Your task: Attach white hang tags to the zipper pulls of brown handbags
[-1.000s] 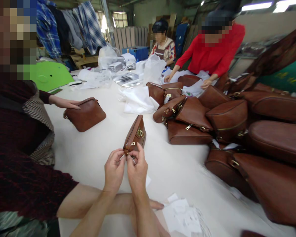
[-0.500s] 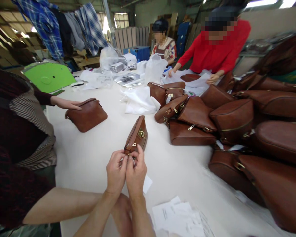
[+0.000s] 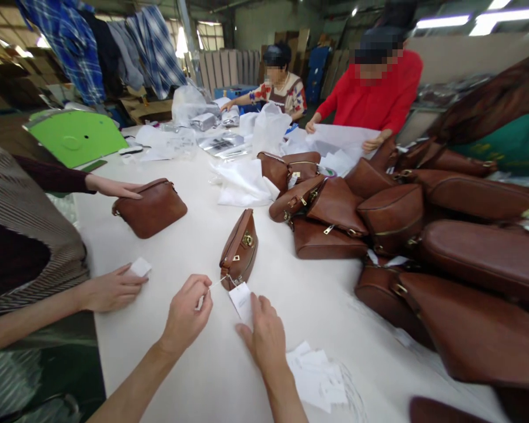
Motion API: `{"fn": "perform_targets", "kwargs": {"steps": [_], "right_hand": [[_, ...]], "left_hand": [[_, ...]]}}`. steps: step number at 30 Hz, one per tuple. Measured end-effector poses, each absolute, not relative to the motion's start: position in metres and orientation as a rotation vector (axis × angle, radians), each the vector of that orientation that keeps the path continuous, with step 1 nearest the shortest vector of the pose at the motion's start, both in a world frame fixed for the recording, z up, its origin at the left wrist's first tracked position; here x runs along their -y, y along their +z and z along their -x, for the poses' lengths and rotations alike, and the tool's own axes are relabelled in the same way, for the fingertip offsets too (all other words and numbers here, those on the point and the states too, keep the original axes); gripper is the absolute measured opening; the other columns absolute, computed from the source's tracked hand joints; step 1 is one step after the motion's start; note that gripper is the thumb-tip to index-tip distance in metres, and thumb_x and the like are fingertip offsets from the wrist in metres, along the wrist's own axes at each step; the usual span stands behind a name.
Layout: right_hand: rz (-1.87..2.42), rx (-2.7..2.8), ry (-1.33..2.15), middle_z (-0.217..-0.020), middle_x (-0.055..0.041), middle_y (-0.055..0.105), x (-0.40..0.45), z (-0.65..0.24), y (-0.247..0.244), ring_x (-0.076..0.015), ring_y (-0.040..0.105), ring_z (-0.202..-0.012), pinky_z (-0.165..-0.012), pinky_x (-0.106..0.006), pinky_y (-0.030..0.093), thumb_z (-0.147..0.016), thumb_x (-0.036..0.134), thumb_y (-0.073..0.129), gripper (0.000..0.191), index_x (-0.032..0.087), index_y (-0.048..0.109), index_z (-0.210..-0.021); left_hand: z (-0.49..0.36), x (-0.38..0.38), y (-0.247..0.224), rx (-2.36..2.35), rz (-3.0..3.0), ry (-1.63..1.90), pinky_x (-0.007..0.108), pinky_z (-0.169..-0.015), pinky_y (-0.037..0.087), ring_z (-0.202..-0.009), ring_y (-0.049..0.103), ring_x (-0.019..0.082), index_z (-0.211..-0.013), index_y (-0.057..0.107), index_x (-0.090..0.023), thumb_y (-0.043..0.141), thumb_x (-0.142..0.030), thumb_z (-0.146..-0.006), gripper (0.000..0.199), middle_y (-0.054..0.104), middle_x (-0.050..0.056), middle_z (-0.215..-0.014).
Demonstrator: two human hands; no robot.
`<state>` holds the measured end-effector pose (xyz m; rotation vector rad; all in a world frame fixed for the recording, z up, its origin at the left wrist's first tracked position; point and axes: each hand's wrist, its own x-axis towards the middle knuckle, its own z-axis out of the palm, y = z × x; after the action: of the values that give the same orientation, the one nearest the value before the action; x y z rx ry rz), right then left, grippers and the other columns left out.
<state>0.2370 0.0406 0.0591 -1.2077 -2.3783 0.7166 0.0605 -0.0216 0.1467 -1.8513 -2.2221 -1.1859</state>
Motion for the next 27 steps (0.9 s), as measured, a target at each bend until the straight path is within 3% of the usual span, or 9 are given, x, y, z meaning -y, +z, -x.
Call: {"fn": "perform_targets", "kwargs": {"steps": [3, 5, 10, 12, 16, 18, 22, 27], "right_hand": [[1.314, 2.316, 0.520, -0.132, -0.0192, 0.054, -0.027, -0.215, 0.051, -0.0354, 0.059, -0.107, -0.081, -0.046, 0.050, -0.081, 0.034, 0.062, 0.072, 0.020, 0.031, -0.144], [1.373, 2.265, 0.477, -0.133, -0.0206, 0.054, -0.027, -0.197, 0.050, -0.0363, 0.057, -0.109, -0.082, -0.047, 0.048, -0.083, 0.036, 0.061, 0.075, 0.018, 0.026, -0.146], [1.376, 2.286, 0.583, -0.103, -0.0146, 0.068, -0.040, -0.182, 0.059, -0.0323, 0.063, -0.092, -0.078, -0.044, 0.049, -0.078, 0.023, 0.062, 0.061, 0.012, 0.041, -0.135], [1.296, 2.232, 0.667, -0.105, -0.0118, 0.067, -0.040, -0.190, 0.067, -0.0295, 0.065, -0.092, -0.077, -0.041, 0.051, -0.076, 0.022, 0.062, 0.056, 0.015, 0.045, -0.129], [1.062, 2.059, 0.877, -0.116, -0.0062, 0.064, -0.032, -0.207, 0.095, -0.0234, 0.062, -0.103, -0.088, -0.036, 0.052, -0.073, 0.016, 0.060, 0.057, 0.022, 0.045, -0.127], [1.017, 1.994, 0.961, -0.119, -0.0046, 0.063, -0.027, -0.211, 0.111, -0.0219, 0.061, -0.108, -0.094, -0.034, 0.051, -0.071, 0.013, 0.061, 0.060, 0.024, 0.044, -0.128], [1.055, 1.952, 1.001, -0.112, -0.0024, 0.064, -0.021, -0.208, 0.141, -0.0217, 0.063, -0.101, -0.088, -0.032, 0.053, -0.069, 0.013, 0.065, 0.054, 0.025, 0.050, -0.120], [1.126, 1.948, 0.931, -0.098, -0.0010, 0.065, -0.012, -0.194, 0.169, -0.0212, 0.064, -0.092, -0.080, -0.031, 0.054, -0.070, 0.008, 0.063, 0.044, 0.027, 0.055, -0.110]], "left_hand": [[-0.058, 0.027, 0.148, 2.118, 1.997, -1.034, 0.027, -0.075, 0.052, -0.085, 0.062, 0.016, -0.074, 0.048, -0.021, 0.043, -0.003, -0.080, 0.019, 0.061, 0.005, -0.090], [-0.056, 0.027, 0.149, 2.085, 2.047, -0.989, 0.028, -0.074, 0.053, -0.084, 0.063, 0.017, -0.075, 0.048, -0.021, 0.043, -0.003, -0.080, 0.019, 0.062, 0.006, -0.091], [-0.053, 0.022, 0.153, 1.948, 2.208, -1.031, 0.029, -0.078, 0.054, -0.092, 0.065, 0.018, -0.078, 0.051, -0.020, 0.042, 0.000, -0.077, 0.022, 0.067, 0.009, -0.102], [-0.051, 0.021, 0.158, 1.901, 2.343, -1.079, 0.027, -0.075, 0.053, -0.088, 0.066, 0.017, -0.081, 0.053, -0.020, 0.040, 0.000, -0.076, 0.025, 0.069, 0.009, -0.102], [-0.048, 0.018, 0.170, 2.036, 2.495, -1.200, 0.022, -0.056, 0.047, -0.060, 0.058, 0.012, -0.081, 0.057, -0.020, 0.041, -0.003, -0.076, 0.024, 0.065, 0.001, -0.073], [-0.047, 0.017, 0.177, 2.160, 2.456, -1.296, 0.021, -0.053, 0.044, -0.056, 0.054, 0.012, -0.076, 0.057, -0.020, 0.043, -0.008, -0.078, 0.019, 0.060, -0.001, -0.066], [-0.044, 0.015, 0.191, 2.310, 2.413, -1.487, 0.023, -0.059, 0.047, -0.065, 0.058, 0.013, -0.072, 0.056, -0.019, 0.048, -0.015, -0.083, 0.014, 0.062, 0.000, -0.071], [-0.038, 0.016, 0.202, 2.231, 2.534, -1.471, 0.026, -0.066, 0.050, -0.076, 0.059, 0.016, -0.082, 0.058, -0.020, 0.048, -0.008, -0.079, 0.016, 0.062, 0.004, -0.084]]}}
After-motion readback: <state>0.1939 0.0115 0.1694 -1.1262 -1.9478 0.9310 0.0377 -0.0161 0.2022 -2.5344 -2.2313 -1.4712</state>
